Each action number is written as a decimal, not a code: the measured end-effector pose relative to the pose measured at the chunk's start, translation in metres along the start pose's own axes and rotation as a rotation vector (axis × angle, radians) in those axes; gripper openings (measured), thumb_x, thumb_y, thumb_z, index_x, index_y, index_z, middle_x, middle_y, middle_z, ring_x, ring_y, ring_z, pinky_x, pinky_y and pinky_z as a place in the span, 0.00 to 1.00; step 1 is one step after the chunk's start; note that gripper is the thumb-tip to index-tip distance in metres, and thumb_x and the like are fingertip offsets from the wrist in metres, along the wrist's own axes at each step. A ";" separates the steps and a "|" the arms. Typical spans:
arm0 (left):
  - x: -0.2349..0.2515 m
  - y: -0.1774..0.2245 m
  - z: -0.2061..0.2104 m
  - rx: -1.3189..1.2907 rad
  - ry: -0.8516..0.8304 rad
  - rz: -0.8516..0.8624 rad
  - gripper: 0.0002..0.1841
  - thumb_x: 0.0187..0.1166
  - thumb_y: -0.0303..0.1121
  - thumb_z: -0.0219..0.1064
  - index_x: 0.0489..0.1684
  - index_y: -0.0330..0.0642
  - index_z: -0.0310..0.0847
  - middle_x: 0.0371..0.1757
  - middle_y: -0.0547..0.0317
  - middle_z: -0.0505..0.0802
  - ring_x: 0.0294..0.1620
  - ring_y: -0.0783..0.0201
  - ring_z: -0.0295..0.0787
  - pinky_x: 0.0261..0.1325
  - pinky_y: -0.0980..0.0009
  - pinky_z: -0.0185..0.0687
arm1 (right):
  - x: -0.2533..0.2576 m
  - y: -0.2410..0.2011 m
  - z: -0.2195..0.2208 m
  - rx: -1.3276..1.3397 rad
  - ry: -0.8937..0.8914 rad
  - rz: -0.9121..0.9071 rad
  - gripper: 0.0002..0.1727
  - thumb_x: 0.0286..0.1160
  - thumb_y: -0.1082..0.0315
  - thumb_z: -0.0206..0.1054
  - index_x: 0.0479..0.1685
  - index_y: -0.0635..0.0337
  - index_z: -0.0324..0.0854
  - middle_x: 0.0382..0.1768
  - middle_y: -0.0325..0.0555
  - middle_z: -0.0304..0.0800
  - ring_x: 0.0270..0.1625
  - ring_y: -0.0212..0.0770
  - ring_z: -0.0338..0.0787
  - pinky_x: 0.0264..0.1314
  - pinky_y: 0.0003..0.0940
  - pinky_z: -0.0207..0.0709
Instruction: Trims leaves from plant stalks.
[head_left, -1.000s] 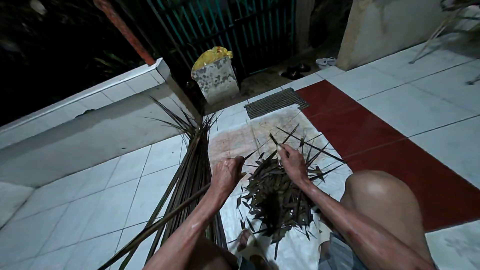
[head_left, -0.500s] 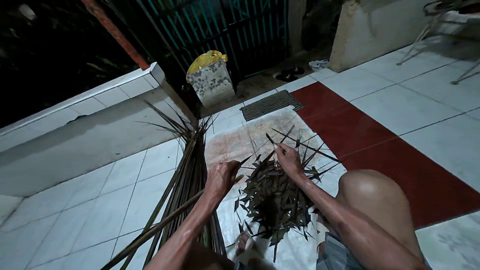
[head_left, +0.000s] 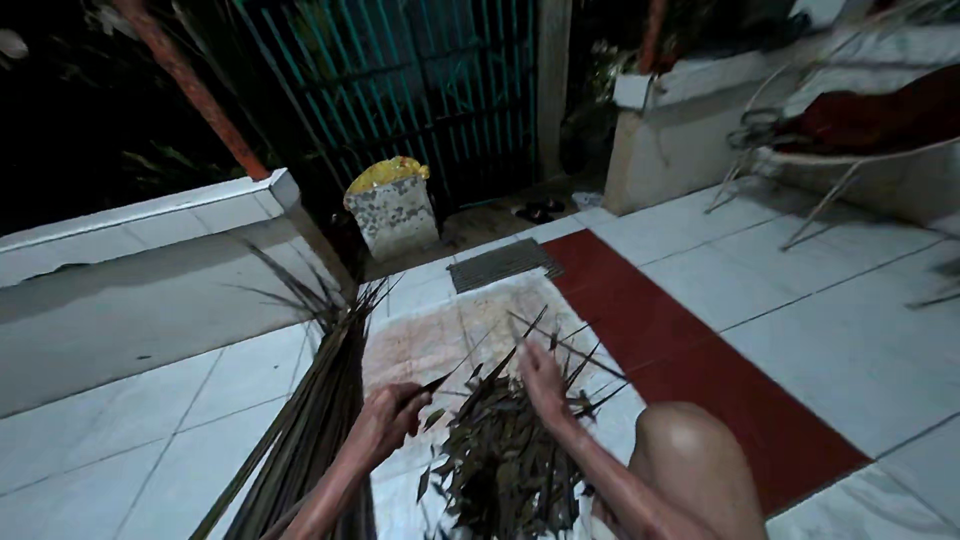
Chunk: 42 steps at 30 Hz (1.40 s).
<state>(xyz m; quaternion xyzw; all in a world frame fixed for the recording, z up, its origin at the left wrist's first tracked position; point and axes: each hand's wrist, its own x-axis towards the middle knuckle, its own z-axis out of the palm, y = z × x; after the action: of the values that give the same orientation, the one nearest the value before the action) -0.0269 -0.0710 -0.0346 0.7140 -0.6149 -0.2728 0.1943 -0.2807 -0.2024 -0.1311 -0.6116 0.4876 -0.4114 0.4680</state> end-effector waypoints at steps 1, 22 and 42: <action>0.003 0.001 0.002 -0.039 -0.029 -0.004 0.16 0.92 0.44 0.58 0.50 0.47 0.91 0.25 0.61 0.92 0.16 0.67 0.84 0.22 0.67 0.82 | -0.006 -0.004 0.004 0.052 -0.108 -0.009 0.24 0.91 0.56 0.57 0.77 0.58 0.78 0.37 0.47 0.91 0.33 0.39 0.87 0.41 0.40 0.84; 0.006 -0.016 0.002 -0.253 -0.135 0.009 0.17 0.92 0.42 0.57 0.51 0.40 0.88 0.28 0.60 0.92 0.16 0.70 0.79 0.20 0.73 0.76 | -0.013 -0.014 0.023 0.019 -0.216 -0.056 0.24 0.91 0.50 0.55 0.70 0.56 0.83 0.32 0.41 0.87 0.29 0.36 0.83 0.35 0.37 0.80; 0.014 0.004 0.018 0.309 0.077 -0.019 0.17 0.89 0.45 0.57 0.50 0.47 0.92 0.41 0.53 0.95 0.46 0.54 0.93 0.57 0.48 0.84 | -0.044 -0.028 0.043 -0.135 -0.469 -0.153 0.24 0.91 0.47 0.53 0.70 0.48 0.87 0.37 0.40 0.90 0.35 0.34 0.86 0.44 0.36 0.81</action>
<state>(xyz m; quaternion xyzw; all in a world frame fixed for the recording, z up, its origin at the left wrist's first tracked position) -0.0403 -0.0843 -0.0484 0.7511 -0.6347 -0.1494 0.1029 -0.2421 -0.1490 -0.1153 -0.7553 0.3444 -0.2588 0.4940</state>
